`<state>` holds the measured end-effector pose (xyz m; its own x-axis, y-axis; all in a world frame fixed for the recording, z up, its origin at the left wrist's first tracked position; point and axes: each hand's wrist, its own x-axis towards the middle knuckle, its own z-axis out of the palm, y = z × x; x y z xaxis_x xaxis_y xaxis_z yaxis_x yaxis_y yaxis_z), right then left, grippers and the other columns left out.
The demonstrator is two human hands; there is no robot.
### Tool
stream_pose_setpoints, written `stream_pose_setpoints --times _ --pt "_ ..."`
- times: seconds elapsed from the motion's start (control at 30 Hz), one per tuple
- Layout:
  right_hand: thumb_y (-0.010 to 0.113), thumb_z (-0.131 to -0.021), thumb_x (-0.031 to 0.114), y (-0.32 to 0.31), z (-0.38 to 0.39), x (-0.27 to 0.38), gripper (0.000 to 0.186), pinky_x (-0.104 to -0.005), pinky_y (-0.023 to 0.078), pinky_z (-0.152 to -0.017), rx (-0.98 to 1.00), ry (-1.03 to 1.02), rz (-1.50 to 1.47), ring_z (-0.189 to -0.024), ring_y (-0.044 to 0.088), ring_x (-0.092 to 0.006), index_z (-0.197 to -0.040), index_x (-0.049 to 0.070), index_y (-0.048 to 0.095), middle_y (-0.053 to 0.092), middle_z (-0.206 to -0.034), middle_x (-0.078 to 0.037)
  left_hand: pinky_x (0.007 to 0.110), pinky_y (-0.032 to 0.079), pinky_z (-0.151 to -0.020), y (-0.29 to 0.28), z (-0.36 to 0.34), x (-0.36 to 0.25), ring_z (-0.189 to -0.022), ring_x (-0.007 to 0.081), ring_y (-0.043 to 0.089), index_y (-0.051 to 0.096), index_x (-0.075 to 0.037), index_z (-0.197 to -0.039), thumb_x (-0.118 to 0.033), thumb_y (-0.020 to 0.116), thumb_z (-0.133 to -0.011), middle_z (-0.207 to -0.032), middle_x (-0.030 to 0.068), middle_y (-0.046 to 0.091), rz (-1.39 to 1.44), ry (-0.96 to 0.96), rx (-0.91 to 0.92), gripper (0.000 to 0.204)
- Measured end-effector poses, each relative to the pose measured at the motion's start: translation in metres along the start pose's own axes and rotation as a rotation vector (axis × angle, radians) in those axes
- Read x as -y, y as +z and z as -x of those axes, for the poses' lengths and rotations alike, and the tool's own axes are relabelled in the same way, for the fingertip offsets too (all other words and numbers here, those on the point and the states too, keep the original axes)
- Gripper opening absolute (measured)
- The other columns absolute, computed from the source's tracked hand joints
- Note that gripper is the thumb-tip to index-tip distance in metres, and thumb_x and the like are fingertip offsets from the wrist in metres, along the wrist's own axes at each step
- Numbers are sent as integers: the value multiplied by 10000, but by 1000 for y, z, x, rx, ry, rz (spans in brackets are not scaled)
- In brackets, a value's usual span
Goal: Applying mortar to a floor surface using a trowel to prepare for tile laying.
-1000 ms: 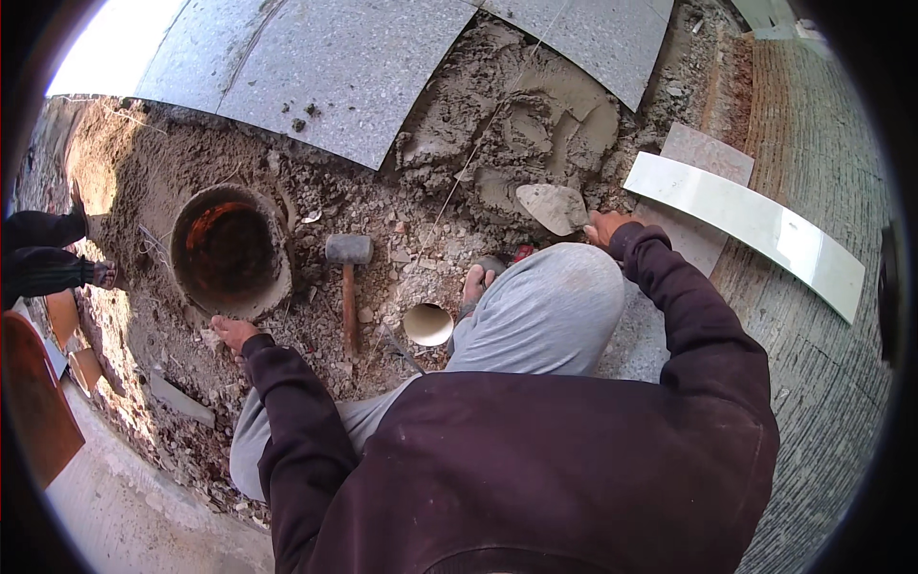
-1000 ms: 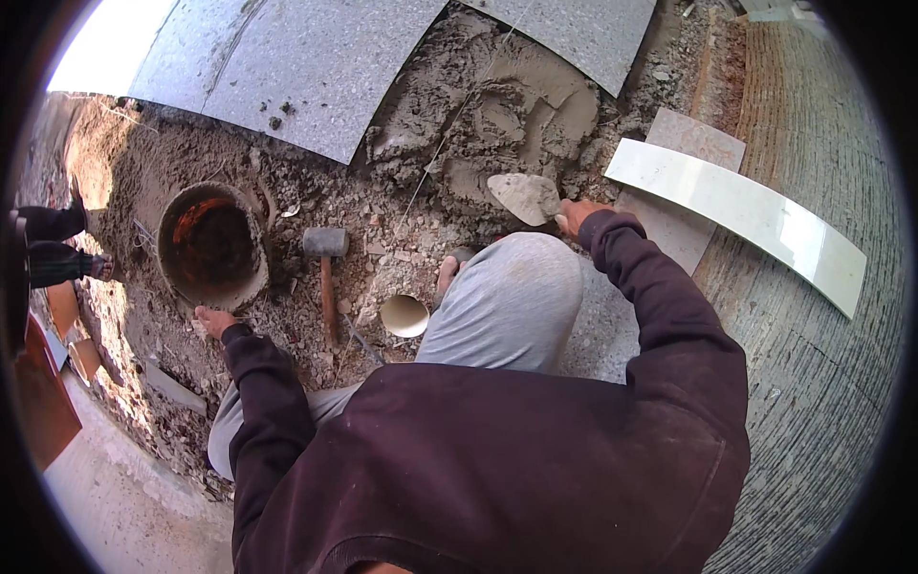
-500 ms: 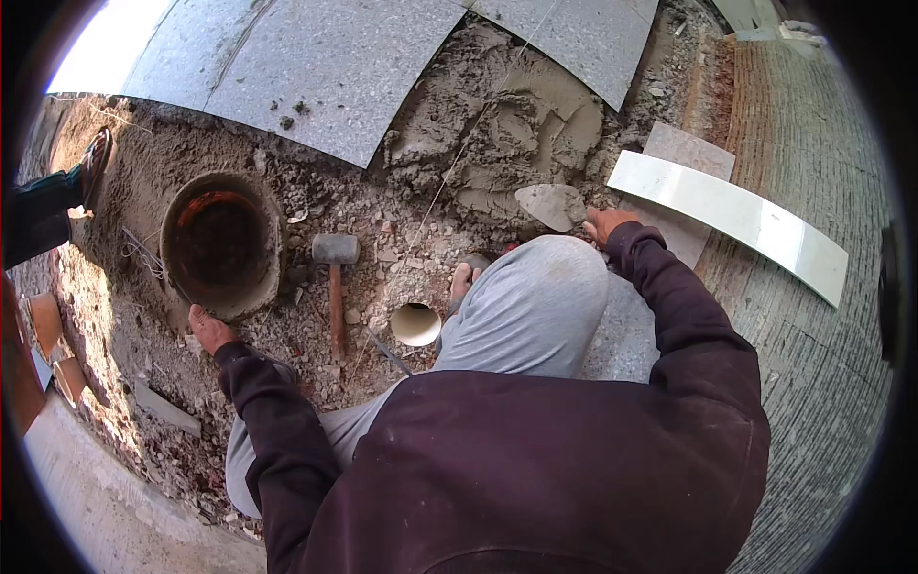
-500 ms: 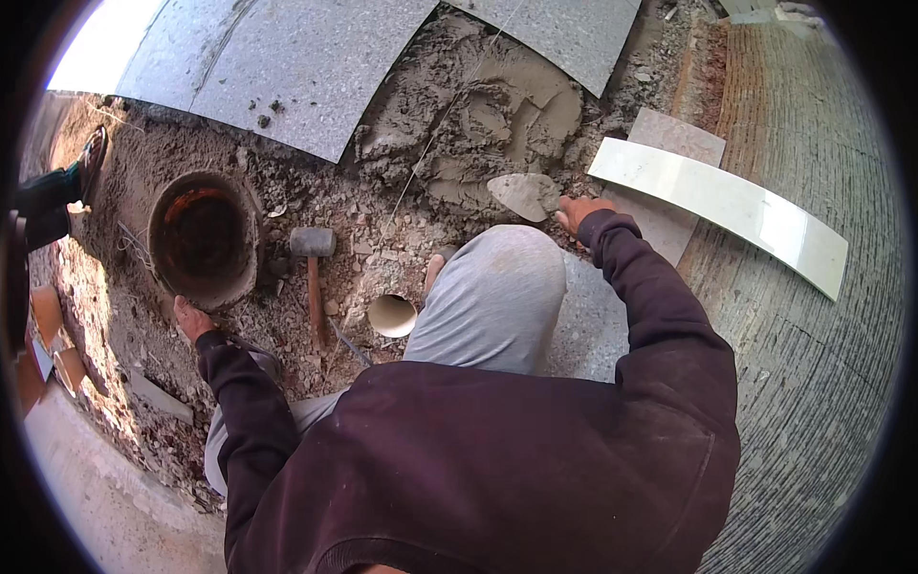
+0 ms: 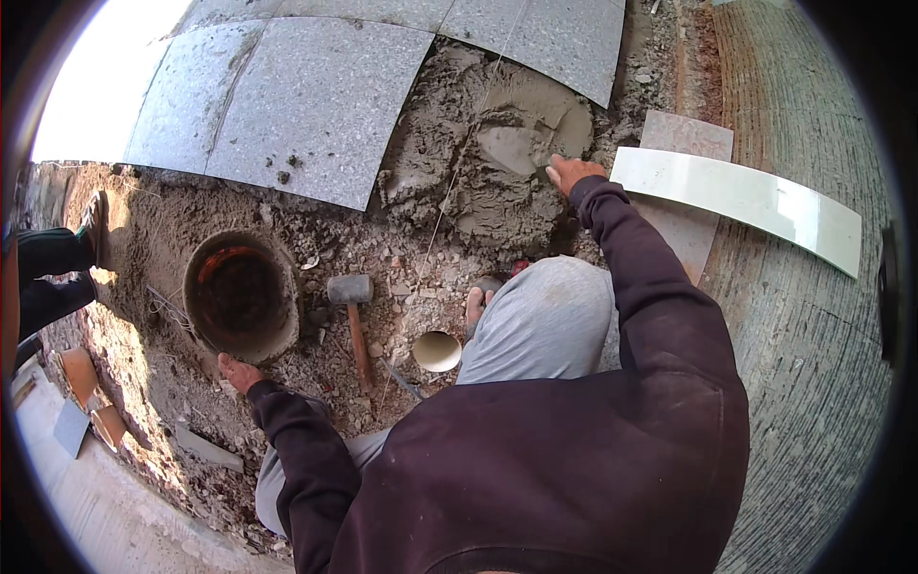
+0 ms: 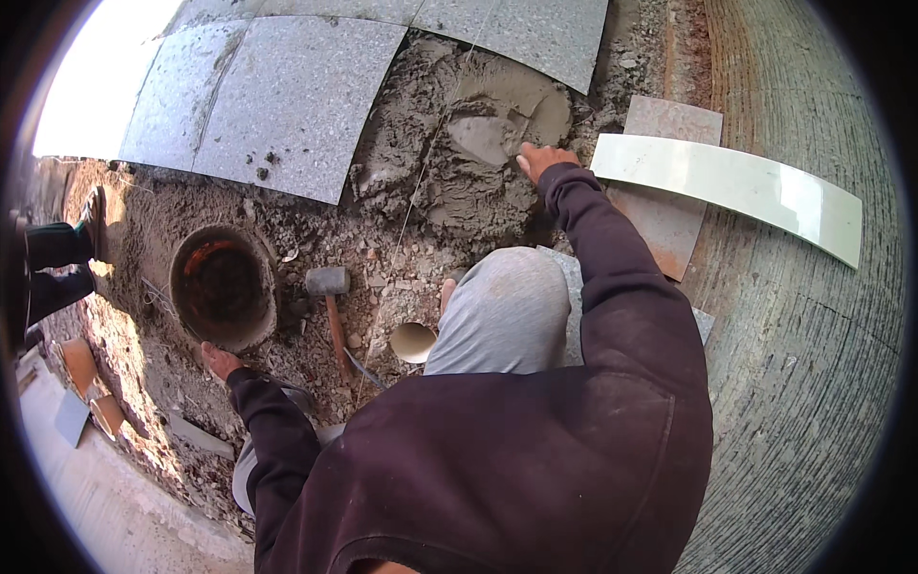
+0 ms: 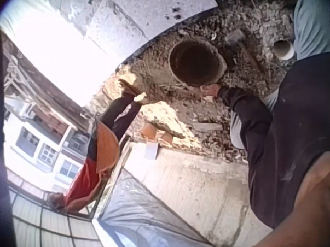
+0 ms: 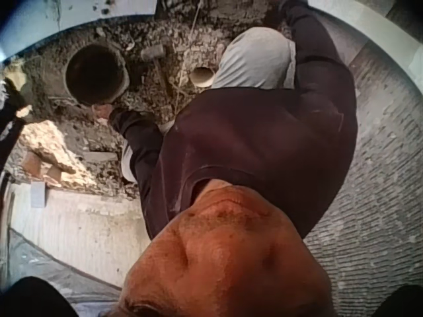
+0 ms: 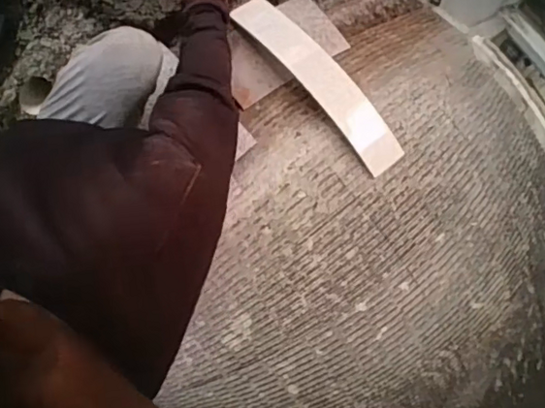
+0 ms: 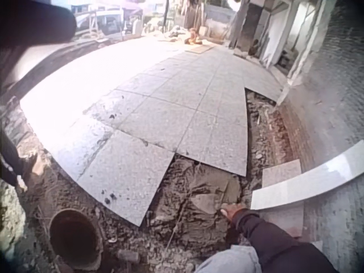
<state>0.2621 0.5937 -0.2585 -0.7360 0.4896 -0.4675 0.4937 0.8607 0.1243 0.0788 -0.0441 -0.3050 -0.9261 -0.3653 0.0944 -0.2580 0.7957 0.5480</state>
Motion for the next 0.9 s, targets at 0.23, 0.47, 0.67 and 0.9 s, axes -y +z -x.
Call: stream_pose_setpoints --times 0.23,0.47,0.67,0.9 --pt "350 -808 374 -3 -18 25 339 -409 403 -457 233 549 -1095 -520 514 -256 -904 63 448 487 -606 -139 353 332 -824 3 6 -12 -939 300 444 459 38 -1013 -460 294 -838 -1001 192 480 87 -124 -54 553" --pt "385 -799 380 81 55 -34 451 -434 368 -724 242 235 -238 -858 476 -397 -970 -25 486 521 -874 -256 419 366 -681 0 14 -26 -817 396 467 481 -53 -917 -423 290 -849 -861 205 524 19 -127 -85 422" --pt "462 -756 368 2 70 -24 394 -408 387 -669 277 -126 -226 -782 495 -394 -853 -11 514 526 -793 -242 429 367 -607 -10 15 -58 -738 411 479 464 -40 -872 -421 312 -844 -756 224 517 115 -114 -59 412" --pt "477 -728 185 -129 30 185 221 -407 413 -654 29 -842 -160 -749 512 -346 -877 22 457 533 -793 -185 421 371 -569 16 18 -106 -696 389 483 478 -35 -887 -357 376 -839 -752 204 510 130 243 -61 340"
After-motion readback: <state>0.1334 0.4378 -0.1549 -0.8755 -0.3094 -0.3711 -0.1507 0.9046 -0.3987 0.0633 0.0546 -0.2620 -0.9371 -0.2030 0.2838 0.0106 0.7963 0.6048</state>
